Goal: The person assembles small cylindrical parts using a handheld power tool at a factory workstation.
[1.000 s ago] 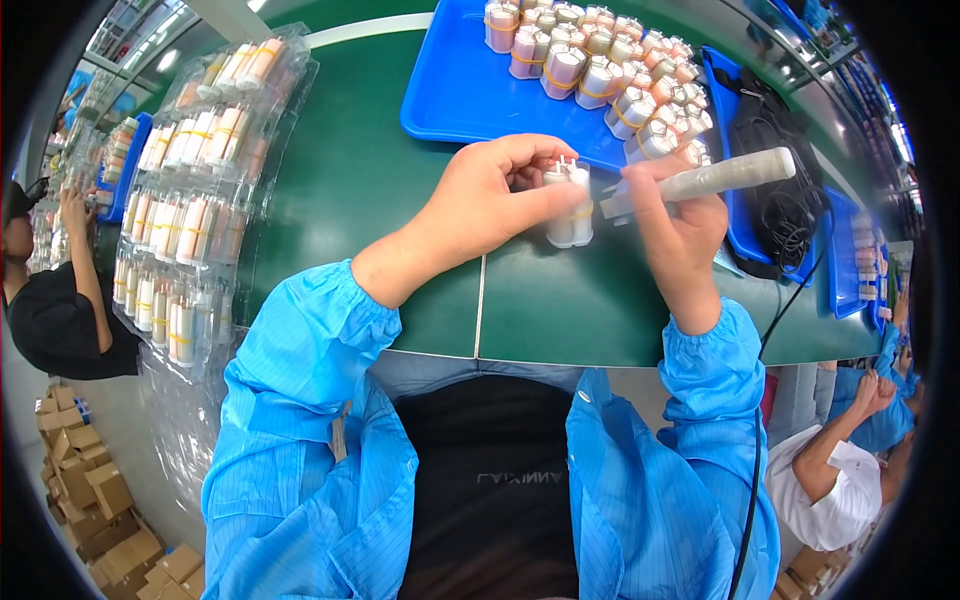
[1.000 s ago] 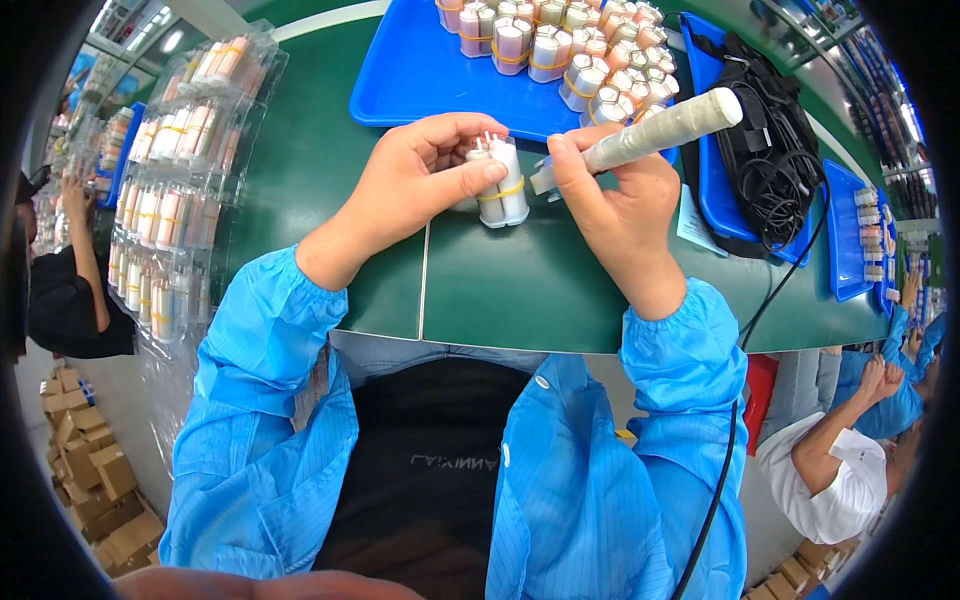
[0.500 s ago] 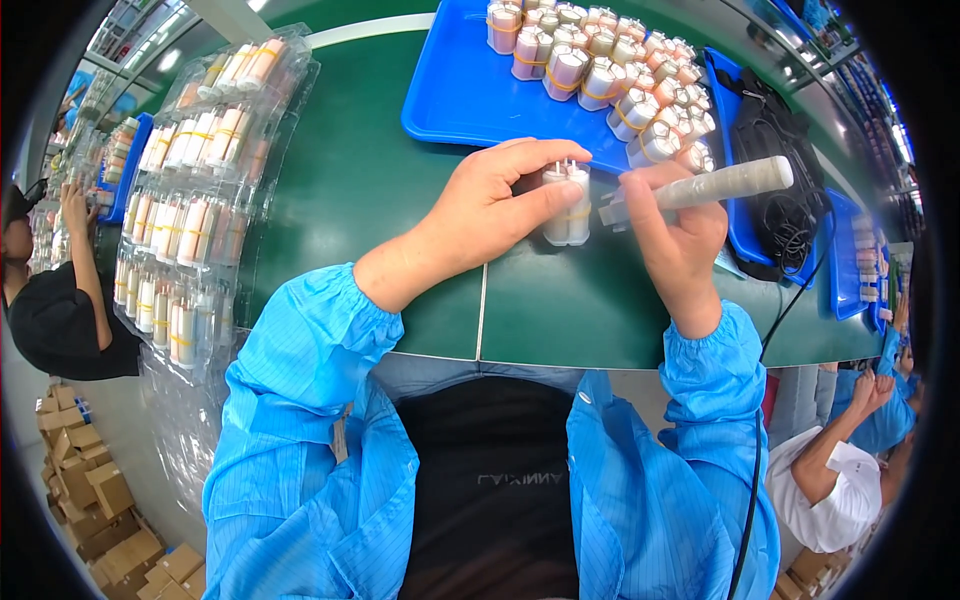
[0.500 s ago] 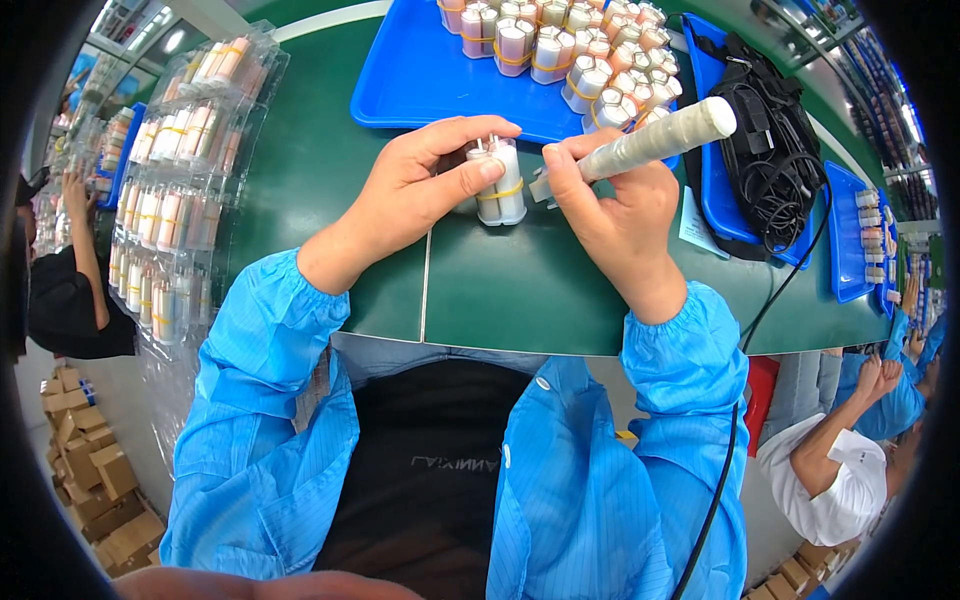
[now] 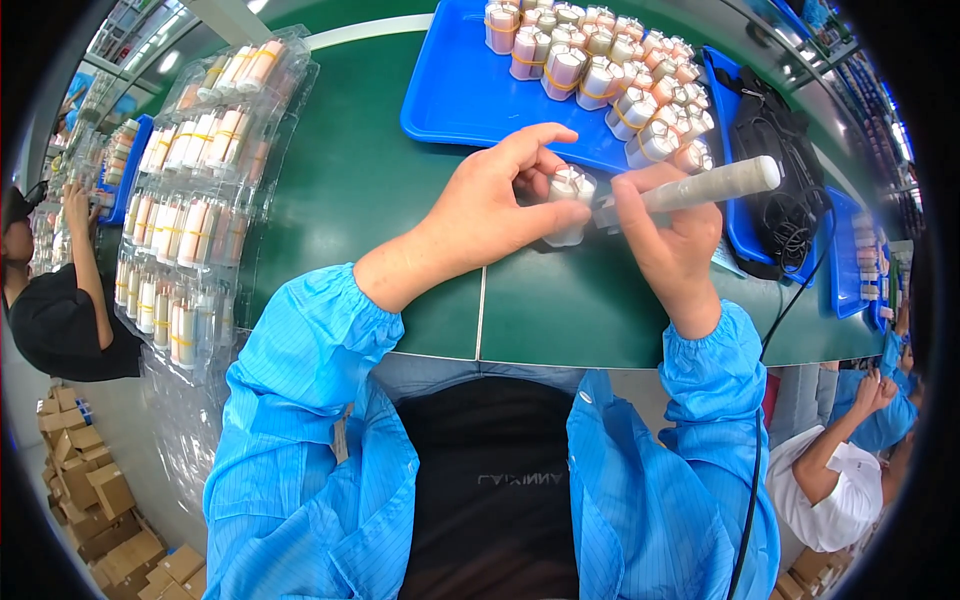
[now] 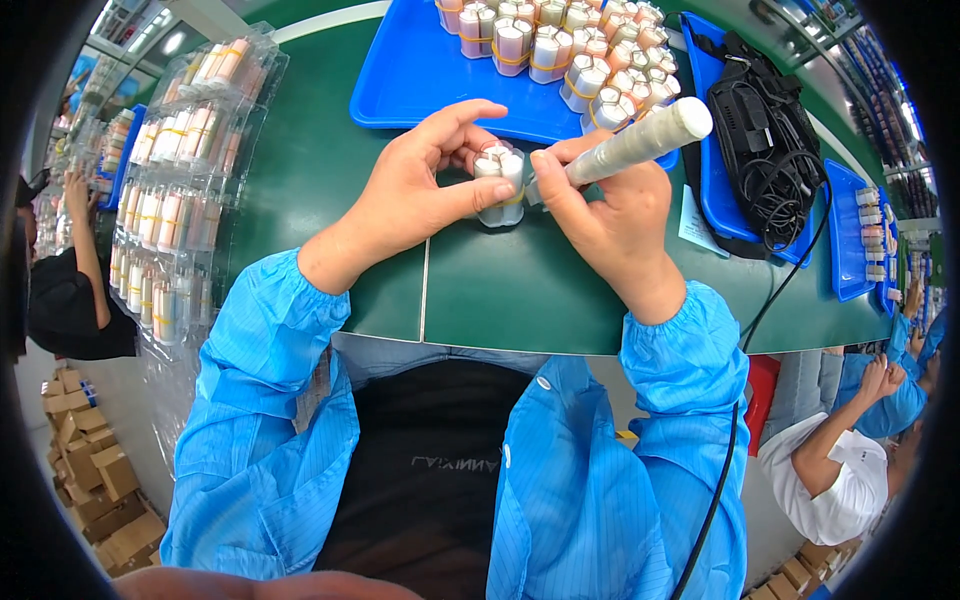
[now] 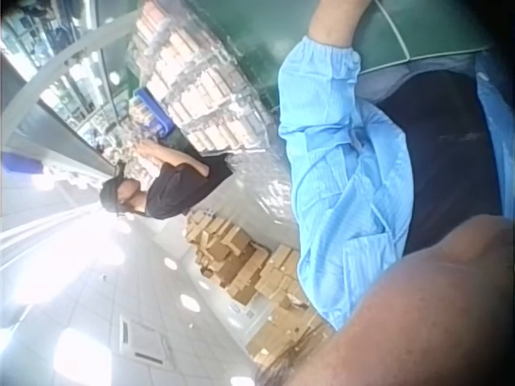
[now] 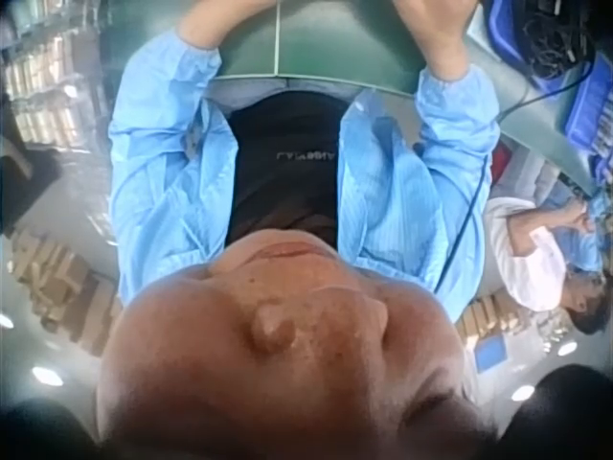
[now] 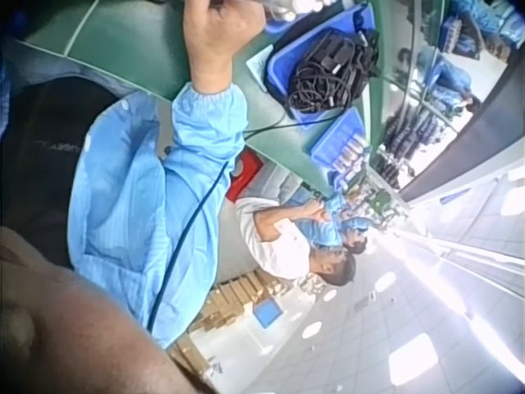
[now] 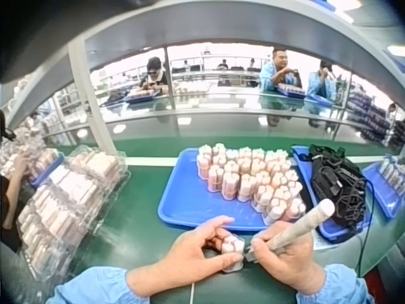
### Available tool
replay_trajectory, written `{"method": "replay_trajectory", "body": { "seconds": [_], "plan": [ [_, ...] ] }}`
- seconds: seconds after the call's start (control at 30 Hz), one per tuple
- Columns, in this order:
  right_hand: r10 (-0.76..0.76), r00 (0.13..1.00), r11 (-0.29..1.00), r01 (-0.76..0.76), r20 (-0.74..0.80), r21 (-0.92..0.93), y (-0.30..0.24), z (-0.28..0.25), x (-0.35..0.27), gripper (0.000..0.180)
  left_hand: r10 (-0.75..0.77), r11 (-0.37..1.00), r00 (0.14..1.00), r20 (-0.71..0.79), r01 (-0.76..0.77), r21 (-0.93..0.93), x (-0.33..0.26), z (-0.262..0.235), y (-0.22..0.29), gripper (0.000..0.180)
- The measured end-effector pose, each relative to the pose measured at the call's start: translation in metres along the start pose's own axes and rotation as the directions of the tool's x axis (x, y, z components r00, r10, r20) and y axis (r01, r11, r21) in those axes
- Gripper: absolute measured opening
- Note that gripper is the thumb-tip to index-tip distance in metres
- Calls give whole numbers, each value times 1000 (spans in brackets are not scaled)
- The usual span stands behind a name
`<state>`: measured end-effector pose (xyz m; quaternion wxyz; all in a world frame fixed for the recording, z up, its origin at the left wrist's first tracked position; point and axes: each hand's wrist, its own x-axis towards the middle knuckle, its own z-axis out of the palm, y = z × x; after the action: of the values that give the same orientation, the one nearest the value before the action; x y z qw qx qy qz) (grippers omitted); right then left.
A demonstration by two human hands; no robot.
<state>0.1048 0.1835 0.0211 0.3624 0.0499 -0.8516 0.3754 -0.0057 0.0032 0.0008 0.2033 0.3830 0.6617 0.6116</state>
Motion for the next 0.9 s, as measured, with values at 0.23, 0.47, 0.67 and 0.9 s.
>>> {"method": "replay_trajectory", "body": {
  "seconds": [0.23,0.47,0.67,0.9],
  "plan": [
    [-27,1000,1000,27,7,6,2,1,0,10,-85,993,996,0,84,-85,-1,-3,3,48],
    [-56,998,998,55,24,28,-2,4,0,10,-67,990,998,-20,64,-123,-1,-5,1,41],
    [-77,997,997,77,31,11,-4,3,0,10,-71,983,997,-26,65,-169,1,-6,0,38],
    [-11,999,1000,11,30,10,-2,1,0,10,-49,985,998,-37,42,-166,2,-6,-1,34]
  ]
}}
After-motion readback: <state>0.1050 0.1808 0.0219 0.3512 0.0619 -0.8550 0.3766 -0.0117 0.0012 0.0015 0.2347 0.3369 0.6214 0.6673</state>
